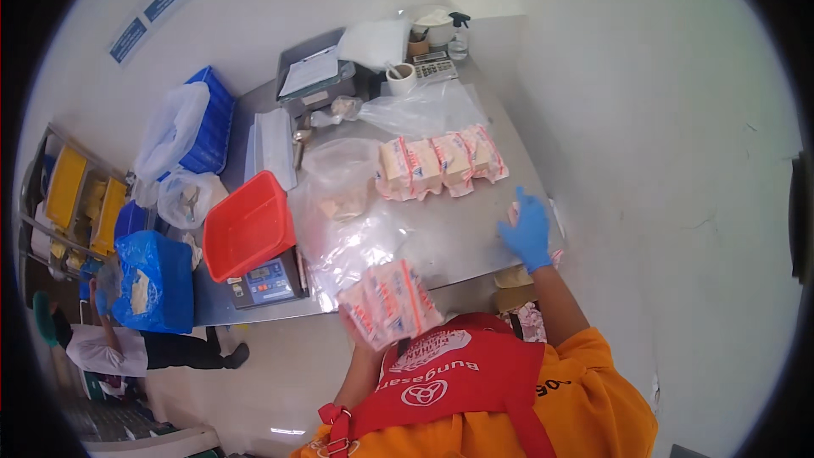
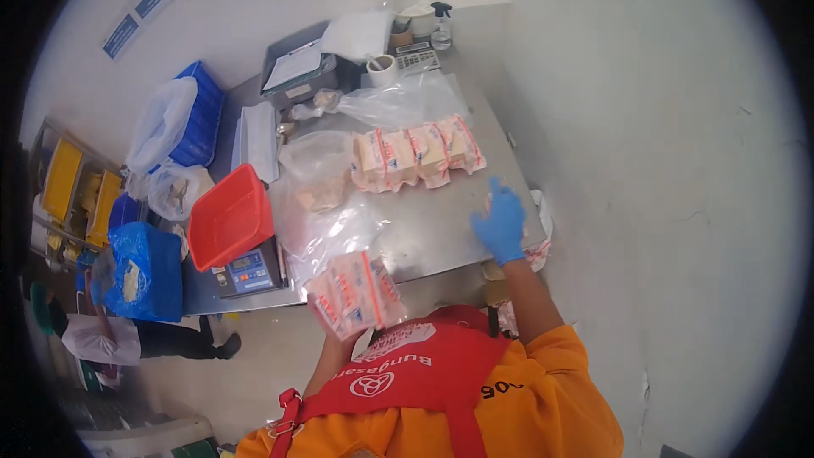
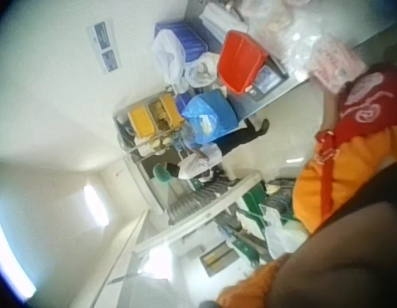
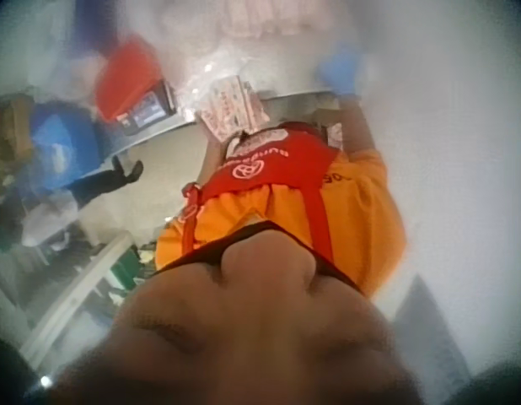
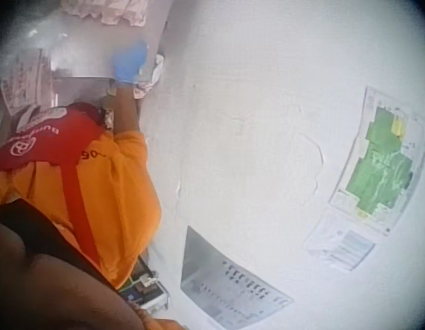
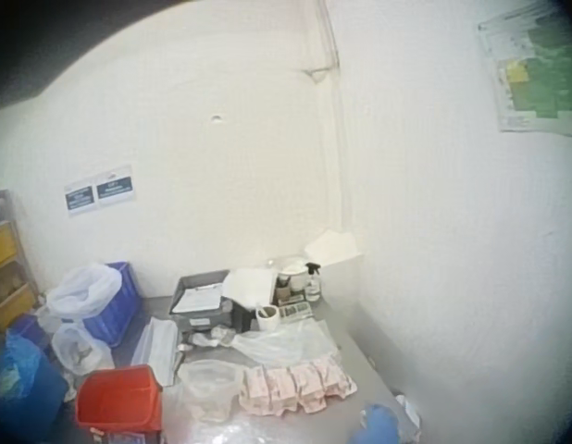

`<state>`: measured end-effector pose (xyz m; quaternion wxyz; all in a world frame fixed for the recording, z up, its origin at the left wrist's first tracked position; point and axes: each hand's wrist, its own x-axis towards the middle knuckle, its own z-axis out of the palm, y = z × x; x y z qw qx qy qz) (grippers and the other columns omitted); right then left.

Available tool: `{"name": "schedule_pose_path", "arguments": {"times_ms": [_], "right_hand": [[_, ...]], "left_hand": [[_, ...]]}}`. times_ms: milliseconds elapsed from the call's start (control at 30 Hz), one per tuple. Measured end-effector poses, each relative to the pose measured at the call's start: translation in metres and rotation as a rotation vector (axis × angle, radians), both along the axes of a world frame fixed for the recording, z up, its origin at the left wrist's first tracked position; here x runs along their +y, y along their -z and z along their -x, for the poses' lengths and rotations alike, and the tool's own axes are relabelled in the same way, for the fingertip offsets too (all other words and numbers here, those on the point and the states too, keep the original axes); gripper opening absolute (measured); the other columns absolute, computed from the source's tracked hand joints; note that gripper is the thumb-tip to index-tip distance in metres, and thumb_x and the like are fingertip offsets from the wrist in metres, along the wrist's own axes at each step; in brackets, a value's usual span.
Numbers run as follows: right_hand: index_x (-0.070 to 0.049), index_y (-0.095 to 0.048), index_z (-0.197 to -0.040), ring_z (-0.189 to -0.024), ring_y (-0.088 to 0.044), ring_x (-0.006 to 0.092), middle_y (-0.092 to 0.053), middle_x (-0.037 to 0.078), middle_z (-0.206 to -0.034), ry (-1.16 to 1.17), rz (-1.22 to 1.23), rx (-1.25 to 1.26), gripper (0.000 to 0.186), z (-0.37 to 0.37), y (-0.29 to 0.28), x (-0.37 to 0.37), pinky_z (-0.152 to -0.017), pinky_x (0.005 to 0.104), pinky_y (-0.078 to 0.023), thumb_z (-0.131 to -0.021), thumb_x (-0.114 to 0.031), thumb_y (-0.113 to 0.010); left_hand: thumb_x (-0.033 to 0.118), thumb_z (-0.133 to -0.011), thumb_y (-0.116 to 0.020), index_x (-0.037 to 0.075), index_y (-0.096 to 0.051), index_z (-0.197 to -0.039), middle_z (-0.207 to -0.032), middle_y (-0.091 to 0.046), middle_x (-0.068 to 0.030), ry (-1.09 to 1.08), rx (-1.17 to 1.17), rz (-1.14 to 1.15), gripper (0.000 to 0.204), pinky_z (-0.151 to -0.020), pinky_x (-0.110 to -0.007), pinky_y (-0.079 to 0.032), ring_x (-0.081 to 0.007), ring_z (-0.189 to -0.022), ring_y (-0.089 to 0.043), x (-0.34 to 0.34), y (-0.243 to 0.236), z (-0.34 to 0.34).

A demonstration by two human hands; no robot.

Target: The person wraps small blocks of food in paper, places them into plastic bags, and weighs them on a digital scale. They handle the items one by one, arranging the wrapped blocks on a stainless steel table and transferring them into bags for weighing.

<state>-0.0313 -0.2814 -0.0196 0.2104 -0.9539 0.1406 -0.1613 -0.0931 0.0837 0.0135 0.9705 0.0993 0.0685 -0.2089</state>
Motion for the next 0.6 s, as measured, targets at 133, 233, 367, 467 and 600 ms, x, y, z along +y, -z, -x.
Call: {"name": "schedule_pose_path", "arguments": {"times_ms": [133, 233, 367, 467, 600], "right_hand": [[-0.005, -0.022, -0.157, -0.13, -0.049, 0.0294, -0.044, 0.022, -0.145, -0.522, -1.182, 0.386, 0.106, 0.013, -0.06, 0.057, -0.11, 0.04, -0.04, -0.076, -0.037, -0.083], [-0.001, -0.013, -0.157, -0.14, -0.04, 0.029, -0.037, 0.022, -0.152, -0.392, -0.875, 0.231, 0.117, 0.015, -0.069, 0.063, -0.113, 0.0388, -0.037, -0.072, -0.035, -0.085], [0.004, -0.014, -0.156, -0.142, -0.039, 0.0337, -0.034, 0.028, -0.154, -0.303, -0.76, 0.157, 0.114, 0.007, -0.085, 0.018, -0.113, 0.0377, -0.037, -0.069, -0.021, -0.084], [0.004, -0.014, -0.156, -0.14, -0.041, 0.0327, -0.036, 0.027, -0.153, -0.248, -0.76, -0.027, 0.114, 0.008, -0.054, -0.016, -0.112, 0.0379, -0.039, -0.066, -0.015, -0.083], [0.001, -0.016, -0.156, -0.134, -0.048, 0.0335, -0.042, 0.025, -0.148, -0.075, -0.836, -0.208, 0.114, 0.024, -0.051, -0.041, -0.107, 0.0396, -0.044, -0.065, -0.013, -0.082]], "left_hand": [[0.07, -0.081, -0.056, 0.016, -0.029, -0.156, -0.158, -0.033, -0.0124, 0.197, -0.092, -0.105, 0.096, -0.112, -0.064, -0.032, -0.0336, -0.142, -0.038, -0.049, 0.026, -0.04], [0.068, -0.084, -0.052, 0.015, -0.032, -0.154, -0.155, -0.038, -0.013, 0.351, -0.129, -0.152, 0.09, -0.11, -0.064, -0.034, -0.0341, -0.14, -0.041, -0.101, 0.015, -0.063], [0.065, -0.086, -0.051, 0.013, -0.037, -0.151, -0.152, -0.043, -0.0146, 0.387, -0.051, -0.155, 0.085, -0.109, -0.062, -0.036, -0.0356, -0.137, -0.044, -0.149, 0.027, -0.084], [0.06, -0.089, -0.052, 0.011, -0.044, -0.146, -0.142, -0.052, -0.0136, 0.405, -0.013, -0.102, 0.076, -0.105, -0.056, -0.042, -0.0338, -0.129, -0.051, -0.181, 0.026, -0.096], [0.056, -0.091, -0.054, 0.009, -0.052, -0.137, -0.128, -0.061, -0.0113, 0.439, 0.024, -0.23, 0.066, -0.102, -0.05, -0.045, -0.0303, -0.118, -0.058, -0.183, 0.057, -0.109]]}}
